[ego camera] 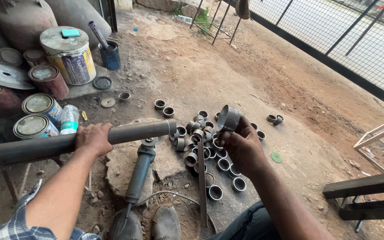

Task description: The person uses an angle grinder and a metal file to smooth the end of a long metal pipe and then fits a small metal ring onto the end.

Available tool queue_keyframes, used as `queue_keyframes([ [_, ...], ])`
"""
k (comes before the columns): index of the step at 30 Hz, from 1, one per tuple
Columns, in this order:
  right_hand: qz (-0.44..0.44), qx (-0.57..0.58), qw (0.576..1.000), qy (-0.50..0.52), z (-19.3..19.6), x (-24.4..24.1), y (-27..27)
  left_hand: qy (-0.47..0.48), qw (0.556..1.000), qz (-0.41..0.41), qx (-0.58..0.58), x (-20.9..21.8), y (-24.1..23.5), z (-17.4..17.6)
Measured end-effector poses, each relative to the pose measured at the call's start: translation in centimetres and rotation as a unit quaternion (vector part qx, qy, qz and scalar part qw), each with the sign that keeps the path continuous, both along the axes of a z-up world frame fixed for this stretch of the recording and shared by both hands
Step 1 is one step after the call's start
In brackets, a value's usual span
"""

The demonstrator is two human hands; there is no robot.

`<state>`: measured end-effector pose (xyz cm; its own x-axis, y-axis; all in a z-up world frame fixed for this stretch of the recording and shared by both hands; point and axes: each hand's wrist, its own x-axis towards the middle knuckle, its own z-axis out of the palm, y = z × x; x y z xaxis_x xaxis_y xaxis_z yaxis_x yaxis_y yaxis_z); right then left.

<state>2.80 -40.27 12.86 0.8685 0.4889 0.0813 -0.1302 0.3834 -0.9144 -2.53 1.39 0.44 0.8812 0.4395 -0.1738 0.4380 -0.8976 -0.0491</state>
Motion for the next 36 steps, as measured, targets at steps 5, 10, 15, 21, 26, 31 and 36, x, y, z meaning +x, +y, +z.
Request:
queue_keyframes([
  [5, -0.011, 0.043, 0.999, -0.006, -0.2, 0.1, 0.0, -0.004, 1.000, -0.001, 0.000, 0.0, -0.2, 0.3],
  [10, -0.003, 0.054, 0.999, -0.004, 0.2, -0.2, 0.2, -0.009, 1.000, 0.004, -0.003, 0.2, 0.0, 0.1],
  [15, -0.024, 0.003, 1.000, 0.002, 0.4, 0.0, 0.1, -0.006, 1.000, 0.004, -0.003, 0.3, 0.3, -0.4],
  [21, 0.029, 0.008, 0.999, -0.024, -0.3, 0.3, -0.5, 0.011, 0.986, 0.036, -0.163, 1.9, -0.2, 3.0],
  [26, 0.032, 0.008, 0.999, -0.017, -0.5, 0.3, -0.2, -0.160, 0.939, -0.158, -0.260, 4.0, -6.5, 10.5],
  [31, 0.040, -0.013, 0.999, -0.008, -0.7, -0.4, 0.3, -0.231, 0.817, -0.397, -0.348, 3.2, -14.6, 15.4],
  [36, 0.060, -0.077, 0.995, -0.011, -1.2, -0.7, 0.0, -0.363, 0.734, -0.504, -0.274, 2.7, -17.8, 15.4],
])
